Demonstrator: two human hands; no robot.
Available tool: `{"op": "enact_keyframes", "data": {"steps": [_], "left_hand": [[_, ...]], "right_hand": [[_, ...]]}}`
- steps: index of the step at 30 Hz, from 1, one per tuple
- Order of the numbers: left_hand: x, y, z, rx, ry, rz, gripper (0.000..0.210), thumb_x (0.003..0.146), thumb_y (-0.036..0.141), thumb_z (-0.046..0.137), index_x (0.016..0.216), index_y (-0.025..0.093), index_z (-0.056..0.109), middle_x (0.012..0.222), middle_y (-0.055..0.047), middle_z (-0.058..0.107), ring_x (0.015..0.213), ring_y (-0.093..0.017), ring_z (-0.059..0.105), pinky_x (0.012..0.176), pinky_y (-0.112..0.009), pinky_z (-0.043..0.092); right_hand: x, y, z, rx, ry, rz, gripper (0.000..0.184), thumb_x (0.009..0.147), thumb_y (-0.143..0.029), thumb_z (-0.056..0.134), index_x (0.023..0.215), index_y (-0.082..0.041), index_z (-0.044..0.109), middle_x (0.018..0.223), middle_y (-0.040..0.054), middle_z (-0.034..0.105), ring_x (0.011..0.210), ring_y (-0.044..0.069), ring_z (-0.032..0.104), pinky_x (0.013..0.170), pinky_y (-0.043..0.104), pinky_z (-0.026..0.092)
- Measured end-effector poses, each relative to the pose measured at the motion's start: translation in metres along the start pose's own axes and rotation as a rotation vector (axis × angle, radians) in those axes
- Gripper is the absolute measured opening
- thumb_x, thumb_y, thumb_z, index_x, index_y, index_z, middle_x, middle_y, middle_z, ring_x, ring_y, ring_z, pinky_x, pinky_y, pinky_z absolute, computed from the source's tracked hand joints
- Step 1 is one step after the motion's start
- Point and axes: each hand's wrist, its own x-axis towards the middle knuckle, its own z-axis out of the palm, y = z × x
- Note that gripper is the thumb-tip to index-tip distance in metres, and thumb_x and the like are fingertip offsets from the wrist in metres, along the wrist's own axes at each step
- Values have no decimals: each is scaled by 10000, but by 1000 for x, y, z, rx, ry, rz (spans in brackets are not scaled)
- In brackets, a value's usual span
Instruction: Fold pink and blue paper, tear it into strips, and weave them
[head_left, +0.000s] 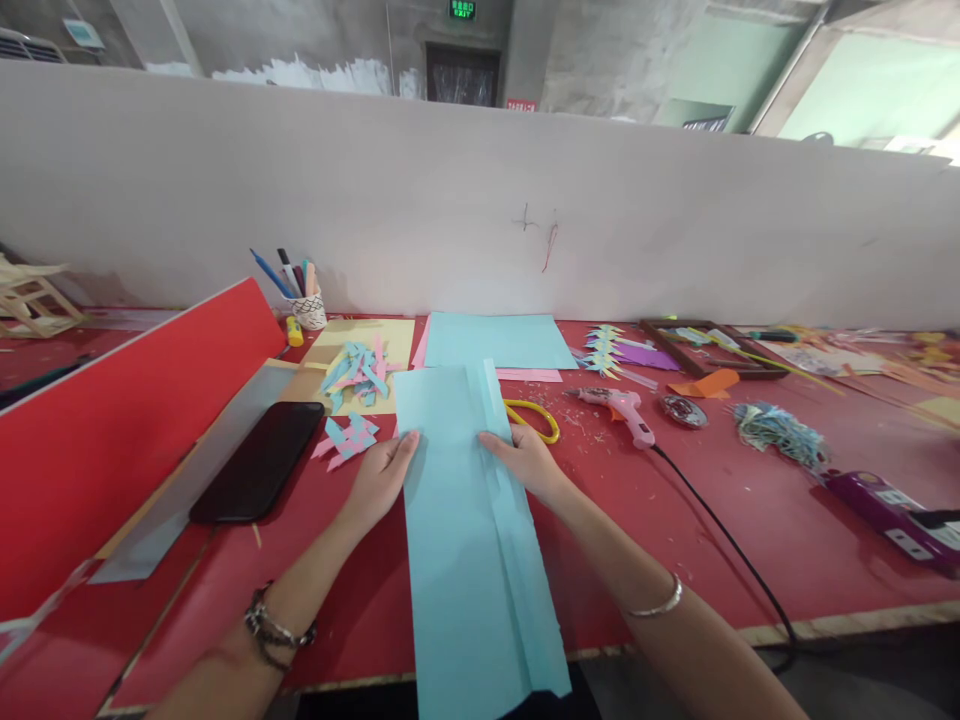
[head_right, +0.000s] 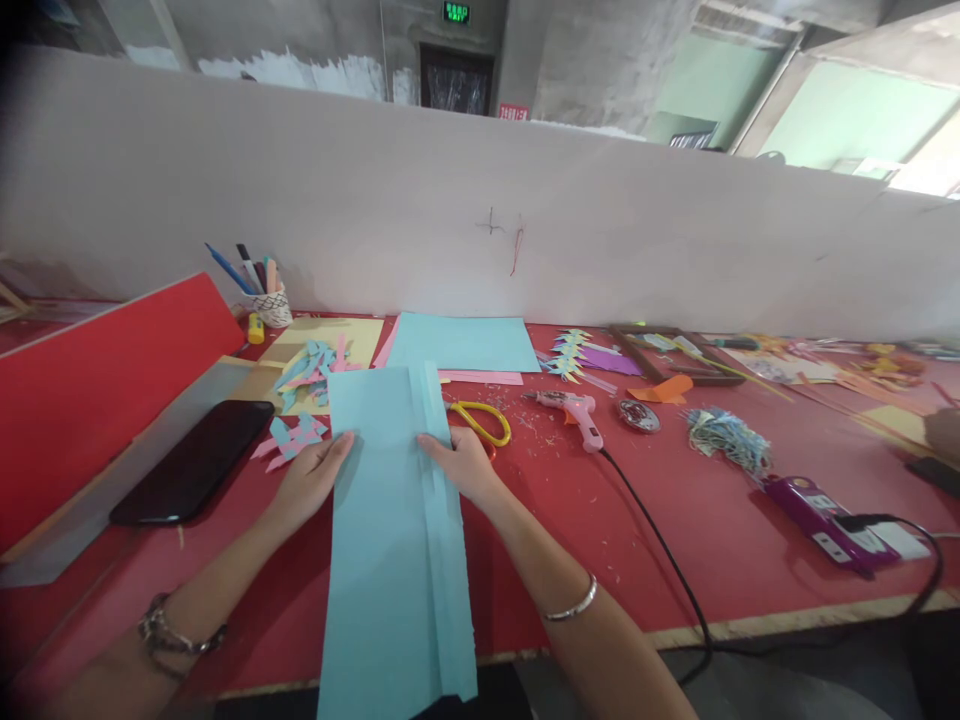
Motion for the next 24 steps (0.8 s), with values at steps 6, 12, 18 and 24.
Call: {"op": "enact_keyframes", "data": {"steps": [6, 12, 18, 24], "left_hand": [[0, -1, 0, 9, 6, 1, 486, 588, 656, 376, 478, 226, 179, 467, 62, 162, 443, -84, 211, 424, -237, 192], [1, -2, 1, 14, 4, 20, 481, 591, 647, 383, 470, 226, 184, 451, 62, 164, 434, -84, 218, 413, -237, 195], [2, 2, -3, 11, 24, 73, 450, 619, 619, 412, 456, 223, 275, 434, 49, 273, 435, -107, 313, 421, -250, 295], [-4, -2, -11, 18, 192, 329, 292, 781, 466, 419, 841, 207, 539, 860, -29, 572, 839, -175, 535, 752, -291, 443]], "right_hand": [[-2, -5, 2, 0, 18, 18, 198, 549, -324, 649, 532, -149, 557, 500, -38, 569, 452, 87, 513, 448, 205, 403], [0, -3, 1, 2, 3, -1, 220, 545, -334, 643, 505, -153, 525, 474, -50, 537, 428, 70, 483, 432, 196, 382], [1, -2, 0, -10, 19, -21, 252, 527, -368, 651, 509, -153, 521, 475, -42, 534, 431, 77, 480, 433, 202, 376], [8, 5, -6, -21, 86, -55, 300, 540, -446, 630, 579, -158, 554, 526, -24, 557, 478, 105, 505, 477, 232, 403]]}}
